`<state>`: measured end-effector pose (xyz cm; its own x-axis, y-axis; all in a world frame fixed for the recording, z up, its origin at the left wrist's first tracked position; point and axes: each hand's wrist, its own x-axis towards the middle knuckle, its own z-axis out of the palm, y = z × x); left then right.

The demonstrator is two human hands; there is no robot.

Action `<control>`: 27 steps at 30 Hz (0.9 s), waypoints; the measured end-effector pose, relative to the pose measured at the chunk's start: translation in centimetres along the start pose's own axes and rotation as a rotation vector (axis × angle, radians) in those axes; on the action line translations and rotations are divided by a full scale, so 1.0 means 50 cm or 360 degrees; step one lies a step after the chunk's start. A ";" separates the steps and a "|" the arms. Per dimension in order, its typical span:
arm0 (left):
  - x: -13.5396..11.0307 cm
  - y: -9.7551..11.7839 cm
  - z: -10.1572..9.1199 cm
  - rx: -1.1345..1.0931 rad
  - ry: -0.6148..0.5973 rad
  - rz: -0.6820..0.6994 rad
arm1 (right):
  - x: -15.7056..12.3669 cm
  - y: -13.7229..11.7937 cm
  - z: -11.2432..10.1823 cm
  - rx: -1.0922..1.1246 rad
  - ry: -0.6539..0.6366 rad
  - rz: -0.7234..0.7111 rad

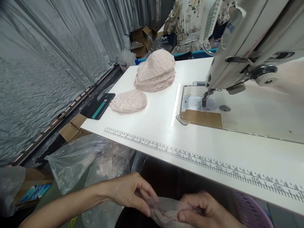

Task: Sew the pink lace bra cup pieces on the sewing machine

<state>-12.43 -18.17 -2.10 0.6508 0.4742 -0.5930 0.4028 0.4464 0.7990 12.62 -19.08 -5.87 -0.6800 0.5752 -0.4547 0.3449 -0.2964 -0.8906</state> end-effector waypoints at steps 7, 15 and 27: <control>0.031 0.001 0.031 0.0252 0.0157 -0.0038 | -0.008 -0.022 0.006 -0.0019 0.0023 0.0032; 0.017 0.000 0.018 0.0117 0.0090 0.0031 | -0.002 -0.025 0.011 -0.0084 -0.0006 0.0010; 0.032 0.009 0.038 0.0028 0.0122 -0.0053 | -0.015 -0.035 0.020 -0.0378 0.0079 0.0076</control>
<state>-9.98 -18.65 -2.53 0.5862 0.5163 -0.6244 0.4349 0.4496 0.7802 11.90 -19.76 -3.96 -0.6285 0.6034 -0.4907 0.5223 -0.1401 -0.8412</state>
